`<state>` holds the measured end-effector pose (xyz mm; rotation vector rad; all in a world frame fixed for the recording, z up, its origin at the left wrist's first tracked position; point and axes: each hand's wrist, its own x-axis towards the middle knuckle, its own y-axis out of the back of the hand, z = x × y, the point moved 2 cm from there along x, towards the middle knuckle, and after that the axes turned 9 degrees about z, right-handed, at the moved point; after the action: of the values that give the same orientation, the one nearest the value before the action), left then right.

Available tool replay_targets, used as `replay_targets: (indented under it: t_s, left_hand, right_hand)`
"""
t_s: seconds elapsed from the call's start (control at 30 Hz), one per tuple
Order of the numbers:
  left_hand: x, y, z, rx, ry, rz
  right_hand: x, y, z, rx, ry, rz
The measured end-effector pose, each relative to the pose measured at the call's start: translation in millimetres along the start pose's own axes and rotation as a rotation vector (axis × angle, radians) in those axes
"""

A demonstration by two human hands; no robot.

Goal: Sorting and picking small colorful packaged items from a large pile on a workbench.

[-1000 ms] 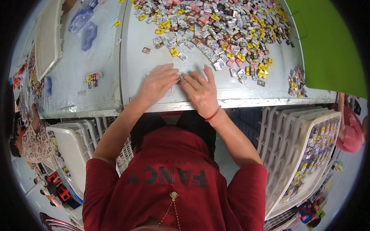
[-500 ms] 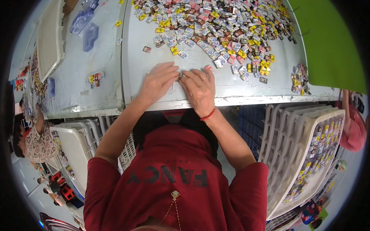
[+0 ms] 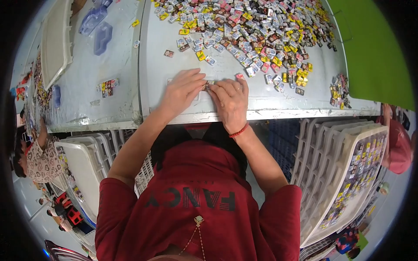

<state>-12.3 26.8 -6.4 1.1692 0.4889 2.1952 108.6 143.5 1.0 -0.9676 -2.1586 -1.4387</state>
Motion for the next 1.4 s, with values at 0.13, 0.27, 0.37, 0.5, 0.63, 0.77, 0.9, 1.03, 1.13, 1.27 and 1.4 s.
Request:
replay_targets:
  t_s: [0.13,0.27,0.37,0.5,0.63,0.77,0.9,1.03,1.13,1.27,1.4]
  left_hand:
    - [-2,0,-2,0.0,0.0,0.002]
    - [-1,0,-1,-0.014,0.017,-0.004]
    - [-1,0,-2,-0.012,0.014,0.001]
    - [-1,-2,-2,0.013,-0.022,0.002]
    - [2,0,2,0.043,0.023,-0.006]
    - [19,4,12,0.118,0.005,0.004]
    - [47,-37,38,0.102,0.072,-0.085]
    - [61,-76,37,0.201,0.073,-0.147]
    - [60,-84,31,0.144,0.07,-0.148]
    - [61,-83,35,0.079,0.04,-0.111]
    - [61,-95,39,0.018,0.035,-0.138]
  right_hand:
    - [-3,-3,-1,0.074,-0.092,0.046]
    - [-3,-4,-4,0.052,-0.04,0.059]
    - [0,-5,5,0.117,-0.044,0.018]
    - [0,-4,-2,0.088,0.013,0.039]
    - [0,13,-8,0.235,-0.064,0.016]
    - [-3,43,14,0.053,-0.1,0.043]
    - [5,54,53,-0.084,-0.212,-0.024]
    - [11,46,68,-0.286,-0.23,0.032]
    - [4,44,76,-0.336,-0.215,0.052]
    - [2,52,78,-0.266,-0.231,0.047]
    - [8,62,94,-0.295,-0.256,0.092]
